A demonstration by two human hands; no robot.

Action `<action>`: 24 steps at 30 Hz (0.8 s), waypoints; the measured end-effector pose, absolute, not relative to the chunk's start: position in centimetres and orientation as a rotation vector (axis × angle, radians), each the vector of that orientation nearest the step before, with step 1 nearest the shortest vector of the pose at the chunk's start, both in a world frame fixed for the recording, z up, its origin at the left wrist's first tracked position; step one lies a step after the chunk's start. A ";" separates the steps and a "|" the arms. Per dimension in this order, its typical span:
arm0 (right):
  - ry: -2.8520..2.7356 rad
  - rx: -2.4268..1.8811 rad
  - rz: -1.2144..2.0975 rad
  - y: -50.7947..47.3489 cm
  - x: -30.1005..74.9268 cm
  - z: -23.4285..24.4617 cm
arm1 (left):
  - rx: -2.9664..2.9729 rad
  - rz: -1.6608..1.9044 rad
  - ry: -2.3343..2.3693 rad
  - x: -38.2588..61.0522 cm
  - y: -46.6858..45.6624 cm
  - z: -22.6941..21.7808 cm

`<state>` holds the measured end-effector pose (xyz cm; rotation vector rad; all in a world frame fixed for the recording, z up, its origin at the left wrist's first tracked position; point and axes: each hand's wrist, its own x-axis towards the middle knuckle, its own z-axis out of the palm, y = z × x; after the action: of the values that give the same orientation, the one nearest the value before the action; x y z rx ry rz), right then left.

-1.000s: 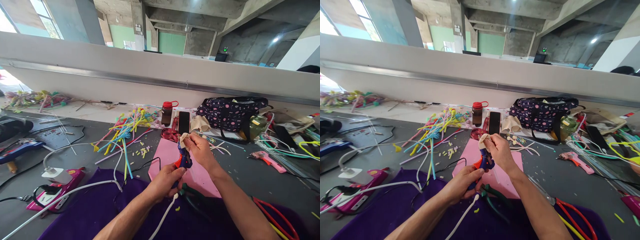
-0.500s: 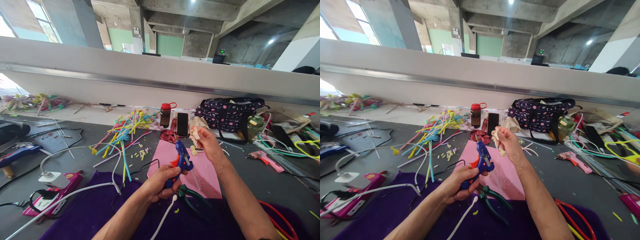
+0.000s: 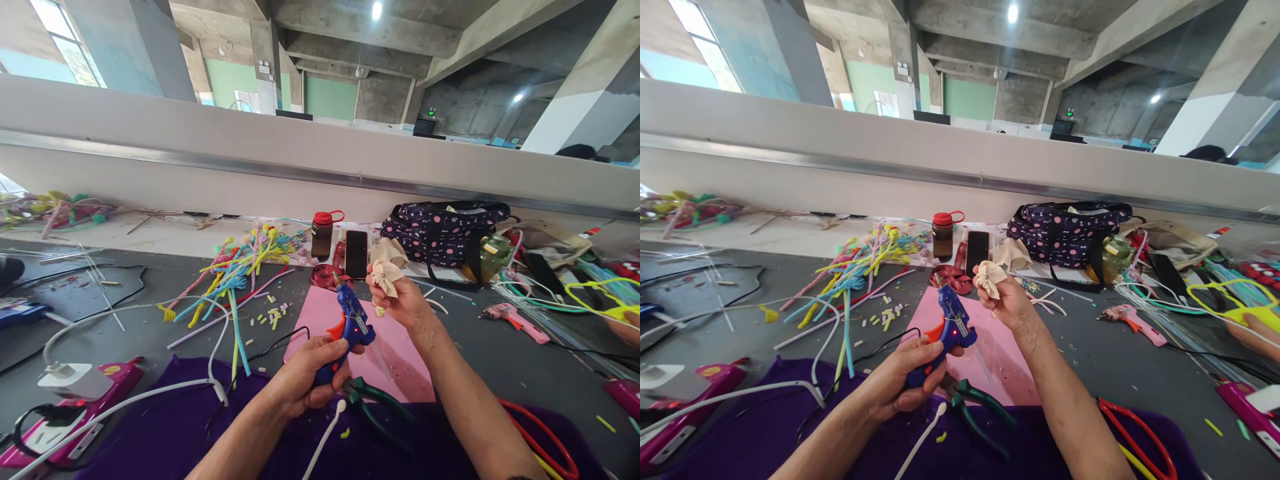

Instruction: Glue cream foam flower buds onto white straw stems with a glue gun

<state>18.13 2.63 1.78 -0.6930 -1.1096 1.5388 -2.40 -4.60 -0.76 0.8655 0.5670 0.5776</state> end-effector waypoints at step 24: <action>-1.764 -1.005 0.549 -1.6 15.1 3.0 | 0.835 0.615 0.550 -2.5 -4.4 -1.2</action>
<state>15.14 -1.58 2.95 -1.0047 -1.7642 0.5485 -2.53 -4.42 -1.16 0.8353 0.5499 0.6149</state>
